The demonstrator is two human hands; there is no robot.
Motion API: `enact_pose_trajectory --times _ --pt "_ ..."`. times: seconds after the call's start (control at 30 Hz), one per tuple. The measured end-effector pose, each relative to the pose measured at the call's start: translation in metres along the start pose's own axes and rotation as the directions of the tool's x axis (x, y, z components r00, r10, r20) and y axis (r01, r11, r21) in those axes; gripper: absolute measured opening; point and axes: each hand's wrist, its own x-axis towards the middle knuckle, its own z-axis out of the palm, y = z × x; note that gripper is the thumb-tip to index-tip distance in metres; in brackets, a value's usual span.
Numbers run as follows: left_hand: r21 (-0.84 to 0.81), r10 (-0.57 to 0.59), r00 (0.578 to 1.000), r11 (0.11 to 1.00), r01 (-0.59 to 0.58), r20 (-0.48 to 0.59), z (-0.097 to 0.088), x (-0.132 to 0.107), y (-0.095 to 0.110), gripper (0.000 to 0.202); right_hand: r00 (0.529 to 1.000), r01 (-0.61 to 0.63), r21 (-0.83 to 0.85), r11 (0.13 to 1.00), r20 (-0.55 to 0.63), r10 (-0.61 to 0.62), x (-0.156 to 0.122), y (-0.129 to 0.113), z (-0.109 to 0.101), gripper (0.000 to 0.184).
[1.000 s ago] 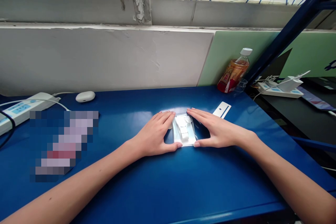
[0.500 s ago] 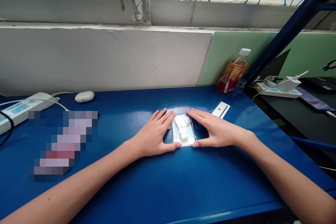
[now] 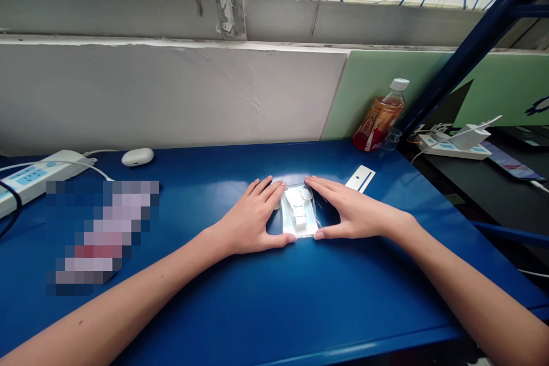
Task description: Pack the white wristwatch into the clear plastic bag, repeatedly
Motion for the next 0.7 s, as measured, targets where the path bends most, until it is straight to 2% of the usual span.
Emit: enact_pose_trajectory --times 0.13,0.37,0.5,0.7 --pt "0.003 -0.001 1.0 1.0 0.001 -0.003 -0.0002 -0.0004 -0.0003 0.1 0.999 -0.031 -0.009 0.999 0.02 0.032 0.0003 -0.0009 -0.0012 0.113" --pt "-0.014 0.006 1.0 1.0 -0.006 -0.017 0.0005 0.0 -0.0002 0.1 1.0 -0.012 -0.004 1.0 -0.01 0.012 -0.0001 0.0015 0.001 0.111" --pt "-0.004 0.0 1.0 1.0 0.0 -0.004 0.0002 -0.0003 0.0001 0.101 0.999 -0.038 0.028 0.999 0.029 0.037 -0.0003 0.0007 -0.0019 0.112" --pt "-0.008 0.007 1.0 1.0 -0.007 -0.011 0.0007 -0.0004 0.0005 0.097 0.999 -0.048 0.168 0.985 0.005 0.048 -0.0006 0.0031 -0.0057 0.079"
